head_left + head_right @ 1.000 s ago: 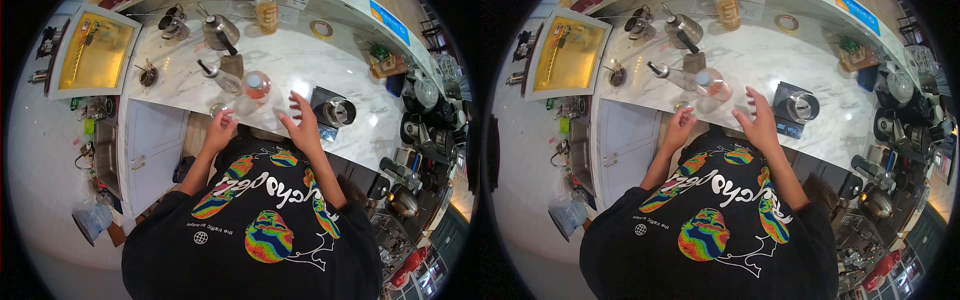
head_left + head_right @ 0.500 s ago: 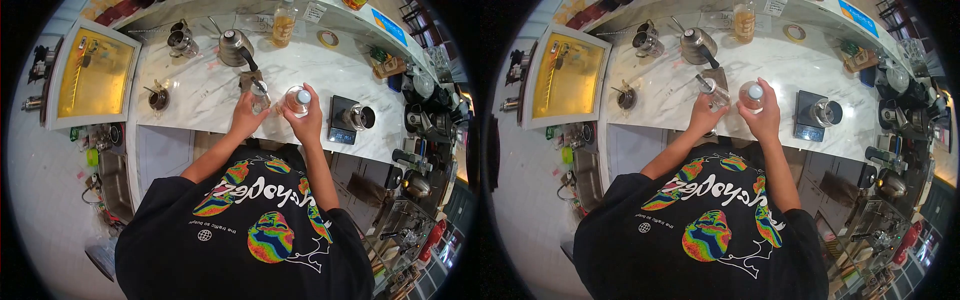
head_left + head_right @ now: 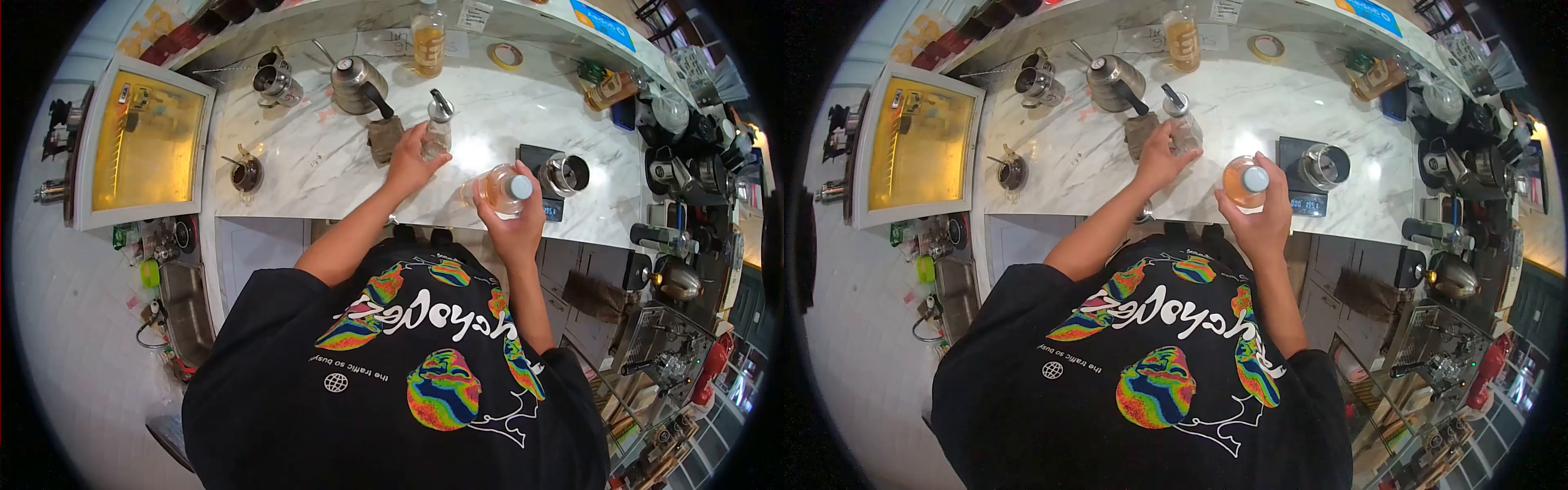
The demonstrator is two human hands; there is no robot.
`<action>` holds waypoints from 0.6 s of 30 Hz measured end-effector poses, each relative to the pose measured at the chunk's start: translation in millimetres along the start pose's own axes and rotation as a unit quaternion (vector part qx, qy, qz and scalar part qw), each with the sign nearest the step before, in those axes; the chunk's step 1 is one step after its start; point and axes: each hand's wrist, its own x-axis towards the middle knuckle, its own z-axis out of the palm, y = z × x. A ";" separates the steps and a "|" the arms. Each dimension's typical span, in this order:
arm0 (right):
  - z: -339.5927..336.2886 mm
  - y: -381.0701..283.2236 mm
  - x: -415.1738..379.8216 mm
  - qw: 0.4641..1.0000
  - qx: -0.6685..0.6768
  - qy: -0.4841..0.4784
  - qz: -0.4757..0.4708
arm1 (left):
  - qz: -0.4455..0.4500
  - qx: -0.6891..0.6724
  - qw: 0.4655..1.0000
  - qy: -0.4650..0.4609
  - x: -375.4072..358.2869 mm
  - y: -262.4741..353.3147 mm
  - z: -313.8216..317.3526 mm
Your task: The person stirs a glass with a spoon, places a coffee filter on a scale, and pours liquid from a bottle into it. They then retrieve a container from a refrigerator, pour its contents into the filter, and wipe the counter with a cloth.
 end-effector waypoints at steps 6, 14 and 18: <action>-20.1 -3.0 -15.8 0.998 0.037 0.008 -0.056 | -0.037 0.007 0.999 0.011 -16.9 8.9 -3.0; -4.0 -30.0 -10.1 0.978 0.075 -0.117 -0.155 | -0.280 -0.201 0.938 -0.030 -128.6 -10.7 -31.0; 24.1 -58.6 -7.0 0.958 0.114 -0.182 -0.188 | -0.360 -0.307 0.880 -0.046 -162.3 11.7 -68.9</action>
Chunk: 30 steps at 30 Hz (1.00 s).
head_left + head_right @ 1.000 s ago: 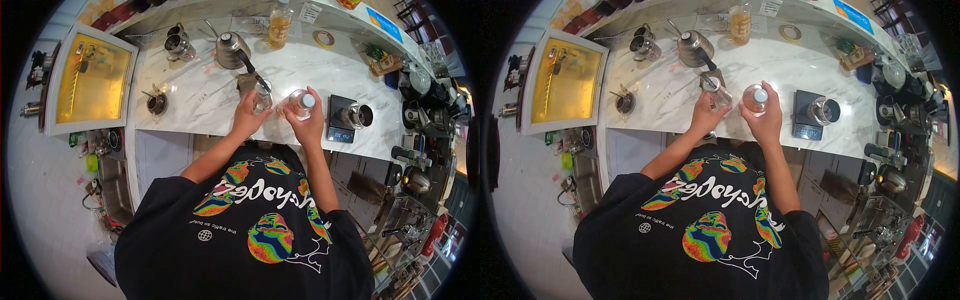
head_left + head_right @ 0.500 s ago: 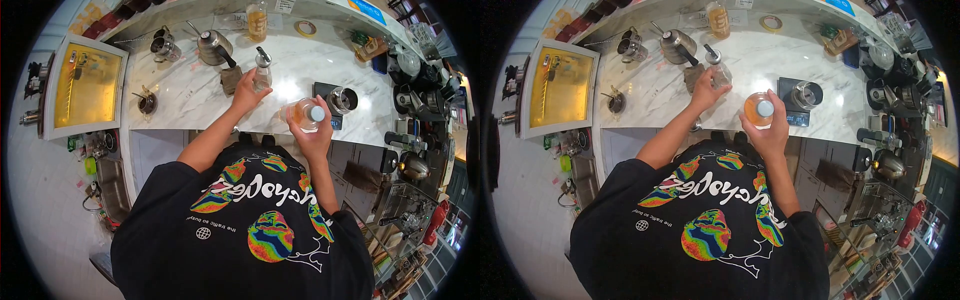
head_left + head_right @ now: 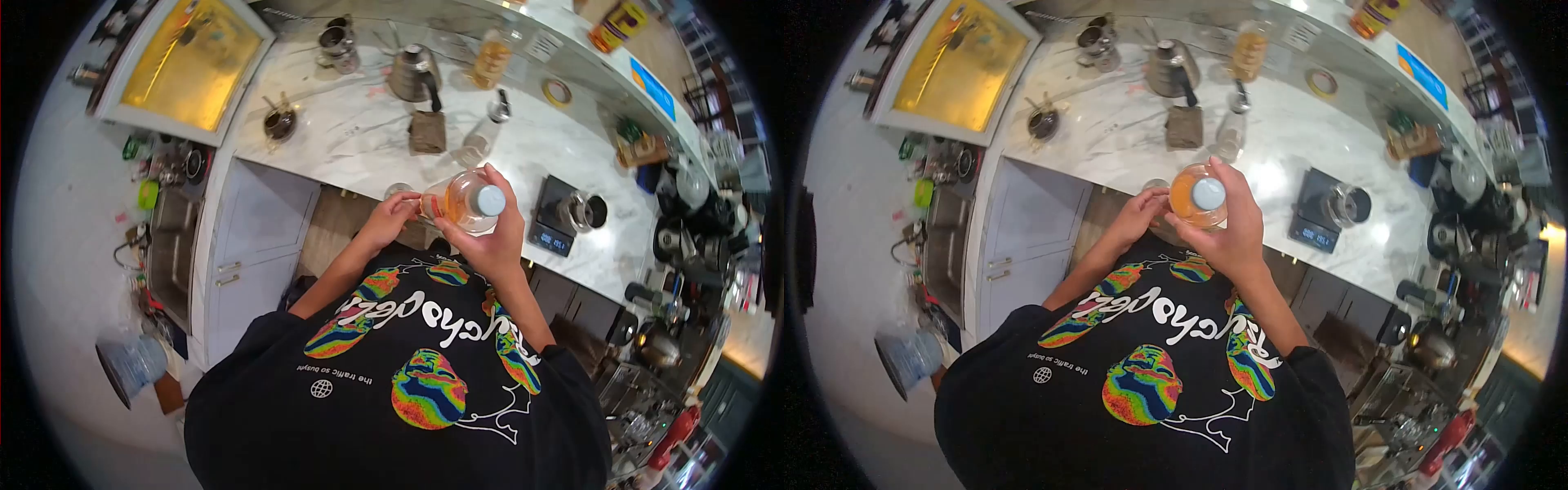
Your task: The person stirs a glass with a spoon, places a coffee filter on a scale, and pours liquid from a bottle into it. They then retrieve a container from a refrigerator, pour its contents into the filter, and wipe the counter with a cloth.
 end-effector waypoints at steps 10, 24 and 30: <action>153.4 -35.5 50.5 0.981 0.105 -0.054 -0.156 | 0.031 -0.173 0.982 0.067 -48.3 -10.1 -133.2; 365.8 -112.7 102.9 0.979 0.178 -0.033 -0.096 | 0.306 0.093 0.769 0.554 -42.1 104.2 -506.5; 391.5 -132.9 120.6 0.988 0.124 -0.019 -0.094 | 0.336 0.178 0.712 0.590 -6.4 143.8 -535.5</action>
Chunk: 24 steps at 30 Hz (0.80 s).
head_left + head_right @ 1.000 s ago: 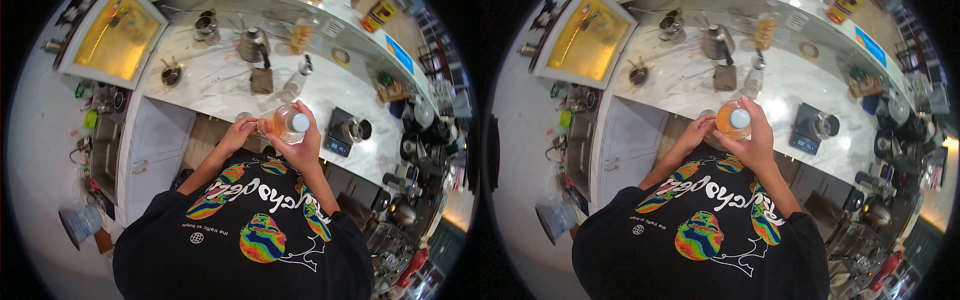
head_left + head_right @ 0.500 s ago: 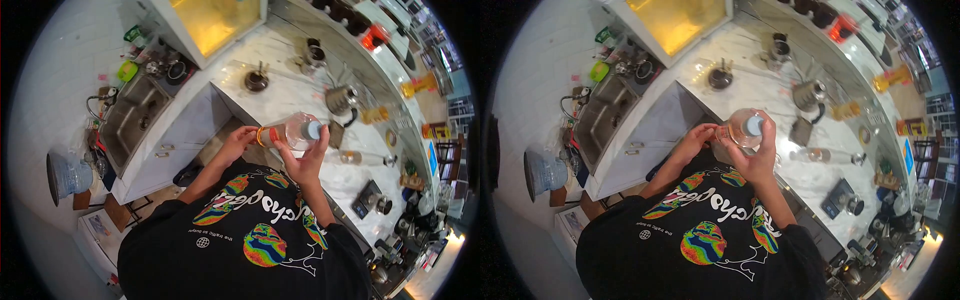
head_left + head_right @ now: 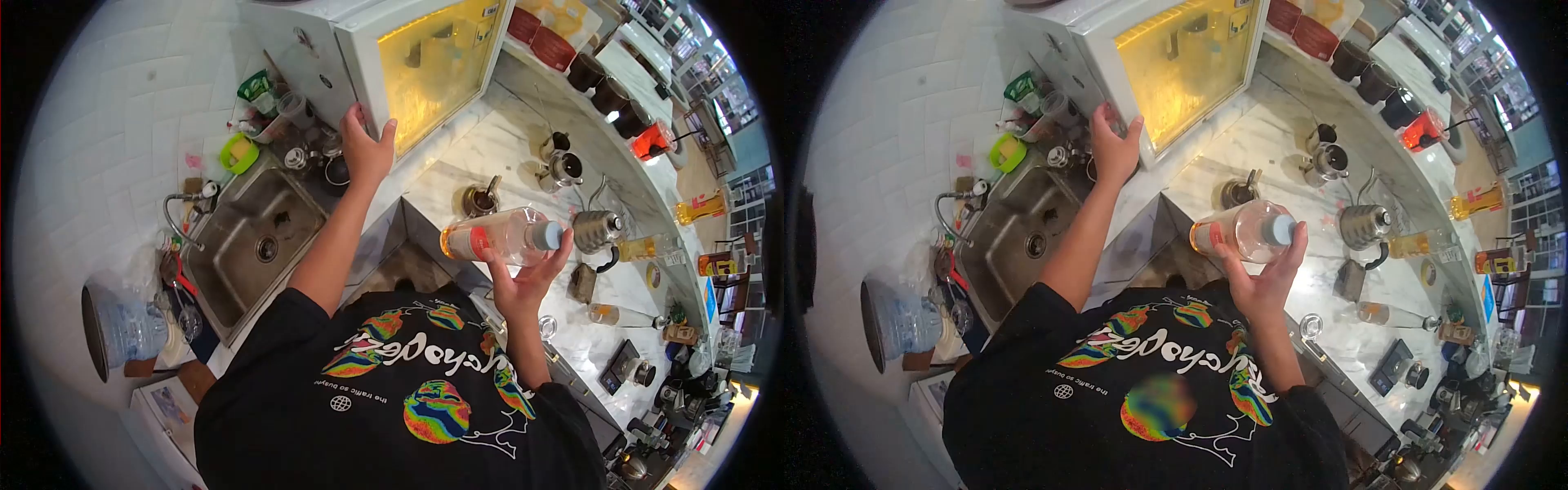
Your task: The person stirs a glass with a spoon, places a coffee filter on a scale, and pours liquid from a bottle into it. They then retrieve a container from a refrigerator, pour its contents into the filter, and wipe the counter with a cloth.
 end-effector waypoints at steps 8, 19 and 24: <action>14.3 1.5 14.7 0.999 -0.005 0.023 0.046 | 0.007 -0.027 1.000 -0.005 -11.0 4.8 9.8; 9.3 3.8 15.0 0.996 0.012 0.031 0.079 | 0.060 -0.136 0.972 -0.181 -35.5 26.7 13.5; -1.9 7.2 21.3 0.989 0.056 0.050 0.128 | 0.063 -0.123 0.958 -0.251 -23.7 34.9 1.2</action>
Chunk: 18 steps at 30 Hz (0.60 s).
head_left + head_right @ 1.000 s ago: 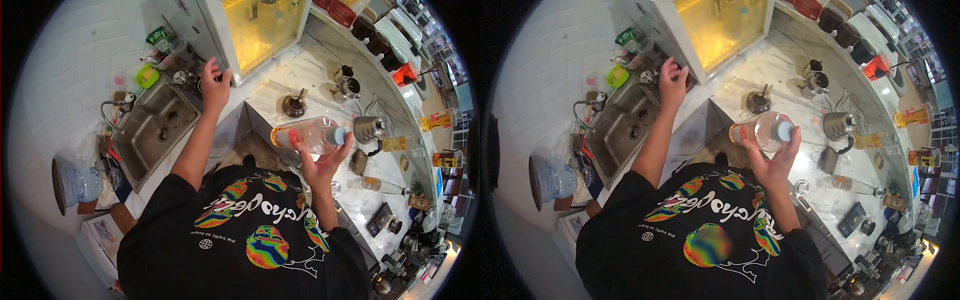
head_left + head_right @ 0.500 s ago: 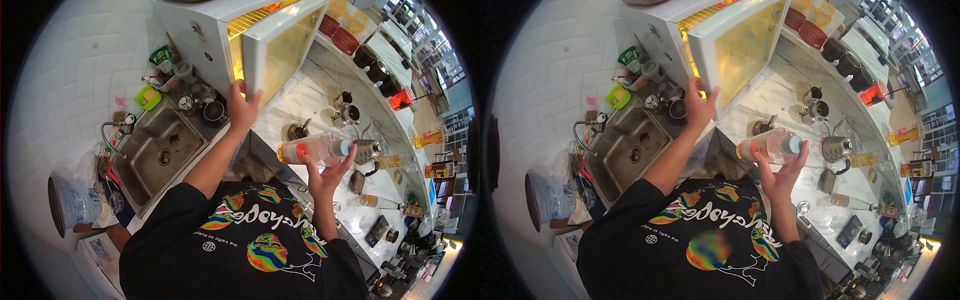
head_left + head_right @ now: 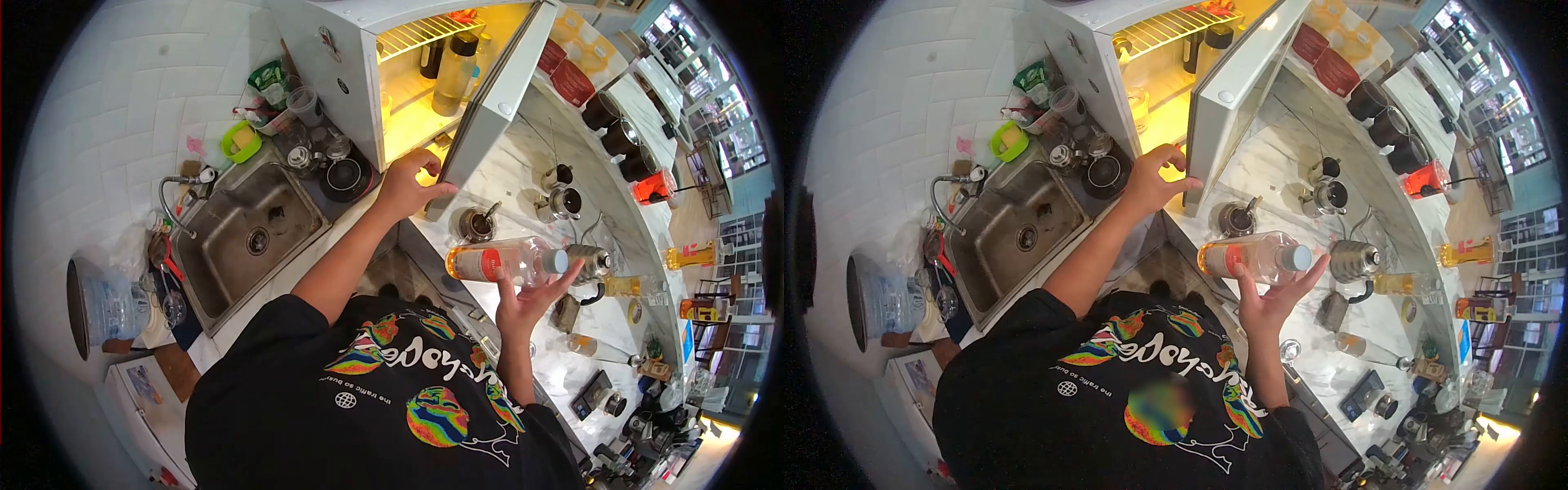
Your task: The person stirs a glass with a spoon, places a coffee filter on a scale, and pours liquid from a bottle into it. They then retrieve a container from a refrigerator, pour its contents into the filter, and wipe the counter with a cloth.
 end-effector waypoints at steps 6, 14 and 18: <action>-18.5 9.3 4.2 0.999 -0.035 -0.042 -0.003 | -0.091 -0.110 0.990 -0.021 -9.5 1.3 8.1; 15.9 7.3 -0.2 0.993 -0.023 -0.118 -0.012 | -0.171 -0.150 0.969 0.098 -51.8 -45.5 -28.3; 67.7 0.7 8.8 0.987 -0.076 -0.137 -0.027 | -0.186 -0.176 0.955 0.148 -92.3 -73.9 -74.4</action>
